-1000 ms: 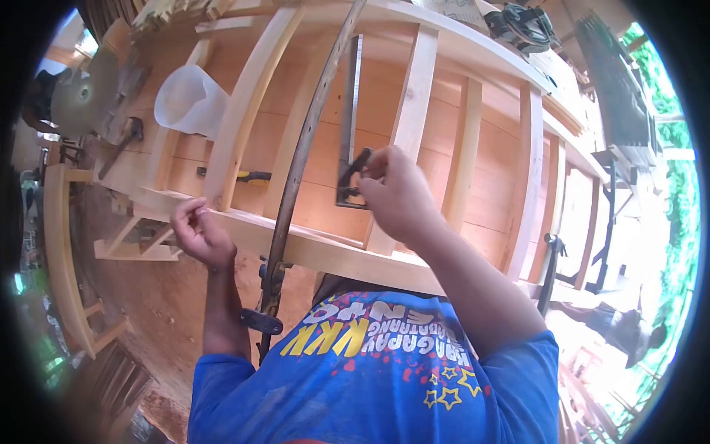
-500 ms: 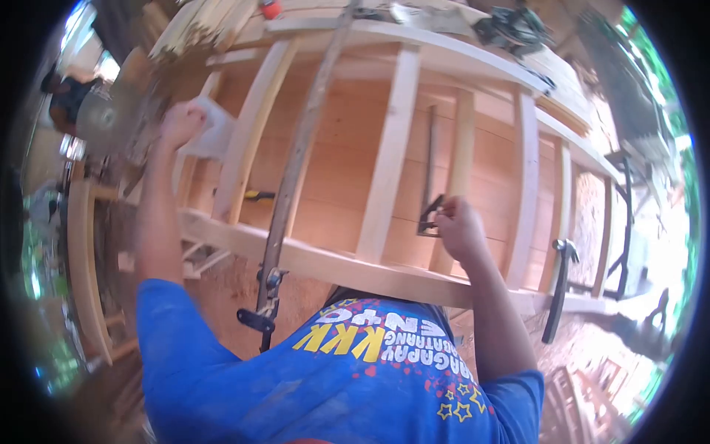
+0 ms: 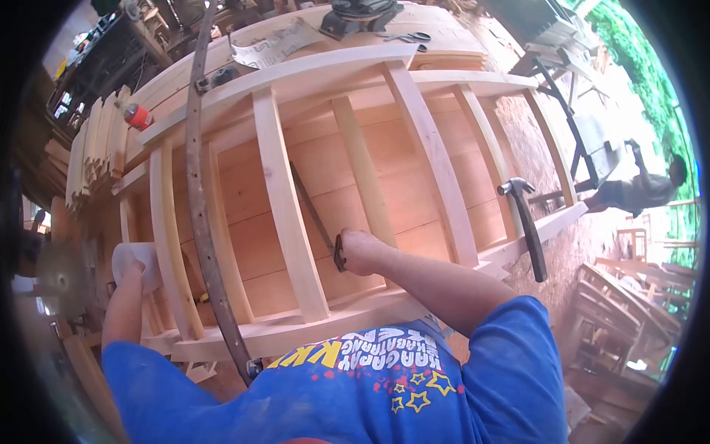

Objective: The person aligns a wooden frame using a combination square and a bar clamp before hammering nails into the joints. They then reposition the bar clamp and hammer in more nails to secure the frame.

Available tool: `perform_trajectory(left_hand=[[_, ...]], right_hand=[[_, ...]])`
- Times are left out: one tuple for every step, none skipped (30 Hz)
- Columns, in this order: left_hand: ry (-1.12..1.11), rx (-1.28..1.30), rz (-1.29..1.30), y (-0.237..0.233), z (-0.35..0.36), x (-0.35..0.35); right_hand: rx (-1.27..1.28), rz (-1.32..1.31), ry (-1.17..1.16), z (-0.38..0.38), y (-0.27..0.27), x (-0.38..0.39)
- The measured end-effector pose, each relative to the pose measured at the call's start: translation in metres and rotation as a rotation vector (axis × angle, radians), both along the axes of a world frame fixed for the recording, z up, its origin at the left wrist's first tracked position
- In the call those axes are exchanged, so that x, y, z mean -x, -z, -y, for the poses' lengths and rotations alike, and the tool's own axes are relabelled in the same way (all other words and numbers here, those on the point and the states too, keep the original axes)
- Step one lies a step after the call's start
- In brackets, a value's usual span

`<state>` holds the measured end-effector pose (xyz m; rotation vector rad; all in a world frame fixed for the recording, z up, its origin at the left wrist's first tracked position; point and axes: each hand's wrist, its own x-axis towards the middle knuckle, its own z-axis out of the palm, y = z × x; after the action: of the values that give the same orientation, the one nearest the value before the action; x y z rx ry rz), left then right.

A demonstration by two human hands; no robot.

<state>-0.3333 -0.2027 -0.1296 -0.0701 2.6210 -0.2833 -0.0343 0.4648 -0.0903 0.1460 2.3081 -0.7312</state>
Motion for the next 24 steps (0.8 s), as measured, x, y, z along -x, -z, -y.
perform_trajectory(left_hand=[[-0.010, -0.008, 0.001, 0.004, 0.002, 0.000], [-0.020, -0.015, 0.000, 0.005, 0.005, 0.000], [-0.035, -0.026, 0.003, 0.008, 0.010, -0.001], [-0.039, -0.032, -0.003, 0.010, 0.013, 0.000], [-0.045, -0.047, -0.005, 0.012, 0.016, -0.001], [-0.059, -0.064, -0.003, 0.014, 0.017, -0.002], [-0.067, -0.081, -0.008, 0.016, 0.018, -0.002], [-0.068, -0.095, -0.009, 0.018, 0.017, -0.002], [-0.075, -0.110, -0.008, 0.019, 0.016, 0.000], [-0.080, -0.119, -0.007, 0.020, 0.018, -0.001], [-0.079, -0.137, -0.017, 0.022, 0.019, 0.001], [-0.089, -0.149, -0.016, 0.020, 0.020, -0.005], [-0.095, -0.161, -0.024, 0.017, 0.022, -0.009], [-0.092, -0.185, -0.037, 0.017, 0.025, -0.010], [-0.101, -0.208, -0.048, 0.015, 0.027, -0.015], [-0.106, -0.244, -0.063, 0.011, 0.028, -0.017], [-0.116, -0.290, -0.086, 0.009, 0.030, -0.018], [-0.123, -0.361, -0.116, 0.007, 0.030, -0.018], [-0.098, -0.419, -0.139, 0.005, 0.026, -0.014], [-0.028, -0.432, -0.152, -0.001, 0.017, -0.012], [0.281, -0.089, -0.033, -0.037, -0.021, -0.016], [0.361, -0.121, -0.265, -0.071, -0.056, -0.039], [0.347, -0.290, -0.196, -0.089, -0.063, -0.035], [0.347, -0.352, -0.297, -0.133, -0.094, -0.060]], right_hand=[[-0.028, 0.008, -0.014, 0.001, -0.003, -0.001], [-0.023, -0.002, -0.014, 0.000, -0.002, -0.001], [-0.018, -0.013, -0.012, 0.000, -0.001, -0.001], [-0.012, -0.026, -0.008, -0.001, -0.001, -0.002], [0.004, -0.054, -0.019, -0.003, 0.002, -0.001], [0.021, -0.079, -0.024, -0.004, 0.007, -0.001], [0.036, -0.101, -0.027, -0.006, 0.009, -0.003], [0.043, -0.087, -0.031, -0.007, 0.007, -0.002], [0.051, -0.071, -0.040, -0.008, 0.002, -0.001], [0.063, -0.056, -0.061, -0.009, -0.003, 0.000], [0.060, -0.057, -0.055, -0.011, -0.010, 0.001], [0.062, -0.055, -0.061, -0.011, -0.020, 0.001], [0.068, -0.052, -0.077, -0.009, -0.024, 0.001], [0.058, -0.066, -0.089, -0.009, -0.024, 0.002], [0.051, -0.078, -0.107, -0.009, -0.022, 0.001], [0.044, -0.092, -0.123, -0.008, -0.021, 0.000], [0.024, -0.098, -0.147, -0.008, -0.020, 0.001], [0.004, -0.104, -0.173, -0.008, -0.020, 0.001], [-0.016, -0.109, -0.202, -0.009, -0.019, 0.000], [-0.018, -0.115, -0.215, -0.008, -0.018, -0.001], [-0.023, -0.125, -0.233, -0.008, -0.017, 0.000], [-0.027, -0.133, -0.259, -0.008, -0.017, 0.000], [-0.016, -0.146, -0.260, -0.009, -0.023, 0.000], [0.001, -0.160, -0.266, -0.008, -0.034, 0.000]])
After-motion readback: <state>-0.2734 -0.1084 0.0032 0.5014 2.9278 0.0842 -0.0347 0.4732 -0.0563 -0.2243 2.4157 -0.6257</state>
